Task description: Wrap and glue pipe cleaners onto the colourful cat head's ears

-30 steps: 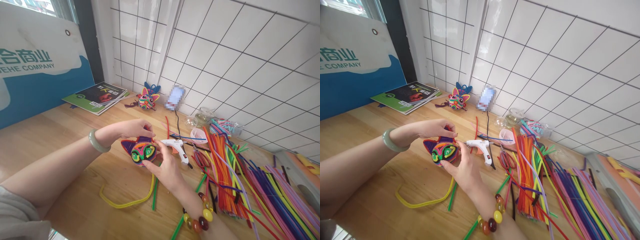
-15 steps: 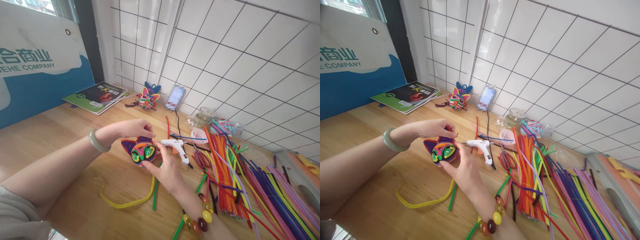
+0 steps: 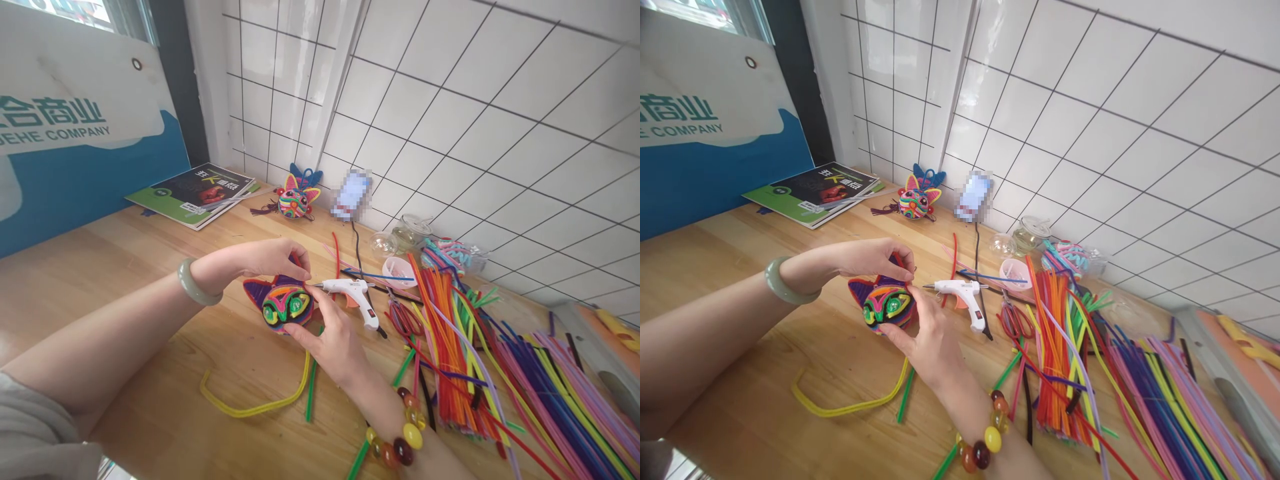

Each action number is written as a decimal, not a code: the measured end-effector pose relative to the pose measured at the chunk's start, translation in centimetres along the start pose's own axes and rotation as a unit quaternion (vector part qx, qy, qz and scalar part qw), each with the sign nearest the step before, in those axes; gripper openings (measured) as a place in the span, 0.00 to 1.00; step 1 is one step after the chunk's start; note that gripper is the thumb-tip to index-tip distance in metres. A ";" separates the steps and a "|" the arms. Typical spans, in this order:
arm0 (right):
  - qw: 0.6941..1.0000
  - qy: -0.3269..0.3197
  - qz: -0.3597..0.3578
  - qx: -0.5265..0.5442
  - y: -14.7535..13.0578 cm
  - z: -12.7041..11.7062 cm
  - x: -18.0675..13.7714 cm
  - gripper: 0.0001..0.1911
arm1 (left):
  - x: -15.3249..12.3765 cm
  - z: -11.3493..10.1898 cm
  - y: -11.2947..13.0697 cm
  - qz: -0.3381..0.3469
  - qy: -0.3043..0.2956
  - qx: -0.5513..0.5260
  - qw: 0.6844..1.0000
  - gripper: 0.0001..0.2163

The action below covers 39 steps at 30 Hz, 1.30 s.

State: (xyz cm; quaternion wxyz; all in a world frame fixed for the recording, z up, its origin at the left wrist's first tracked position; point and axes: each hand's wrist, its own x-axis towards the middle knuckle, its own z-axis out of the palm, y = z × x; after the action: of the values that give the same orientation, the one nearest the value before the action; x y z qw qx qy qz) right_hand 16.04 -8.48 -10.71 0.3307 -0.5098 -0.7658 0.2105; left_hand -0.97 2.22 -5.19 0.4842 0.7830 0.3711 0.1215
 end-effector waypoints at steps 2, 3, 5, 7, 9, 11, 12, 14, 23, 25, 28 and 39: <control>1.000 0.001 -0.002 -0.003 0.0 0.0 0.0 0.32 | -0.1 0.0 0.1 0.004 -0.006 -0.001 1.000 0.12; 1.000 0.003 -0.003 -0.004 0.0 0.0 0.0 0.32 | -0.1 0.0 0.1 0.005 -0.007 0.001 1.000 0.12; 1.000 0.007 -0.005 -0.006 0.0 0.0 0.1 0.31 | -0.1 0.0 0.2 0.005 -0.005 0.006 1.000 0.13; 1.000 0.011 -0.011 -0.007 0.0 0.0 0.1 0.31 | -0.1 0.0 0.1 0.000 0.005 0.007 1.000 0.16; 1.000 0.013 -0.018 -0.010 0.0 0.0 0.1 0.31 | -0.1 0.1 0.0 -0.008 0.019 0.001 1.000 0.19; 0.999 0.013 -0.024 -0.017 0.0 0.0 0.1 0.31 | -0.1 0.1 0.0 -0.011 0.033 -0.005 0.999 0.22; 0.999 0.012 -0.025 -0.020 0.1 0.0 0.1 0.30 | -0.1 0.1 0.1 -0.010 0.038 -0.009 0.999 0.24; 0.999 0.009 -0.027 -0.025 0.1 -0.1 0.1 0.30 | -0.2 0.1 0.2 -0.009 0.042 -0.017 0.999 0.26; 0.999 0.002 -0.037 -0.029 0.0 0.0 0.1 0.29 | -0.5 -1.4 -0.4 -0.042 0.037 -0.017 0.998 0.25; 0.999 0.001 -0.037 -0.031 0.0 0.0 0.0 0.29 | -0.6 -1.8 -0.7 -0.052 0.012 -0.023 0.998 0.24; 0.999 -0.001 -0.036 -0.034 0.0 0.1 -0.1 0.29 | -0.8 -2.2 -0.6 -0.057 -0.001 -0.048 0.997 0.23; 0.997 0.006 -0.053 -0.047 0.4 0.4 -0.1 0.29 | -1.2 -2.6 0.0 -0.091 0.033 -0.147 0.984 0.23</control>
State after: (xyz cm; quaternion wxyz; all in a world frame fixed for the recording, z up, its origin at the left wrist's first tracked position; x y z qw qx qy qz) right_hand 16.07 -8.44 -11.28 0.3219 -0.4845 -0.7988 0.1533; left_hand -3.19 3.10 -3.68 0.5907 0.6616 0.4347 0.1561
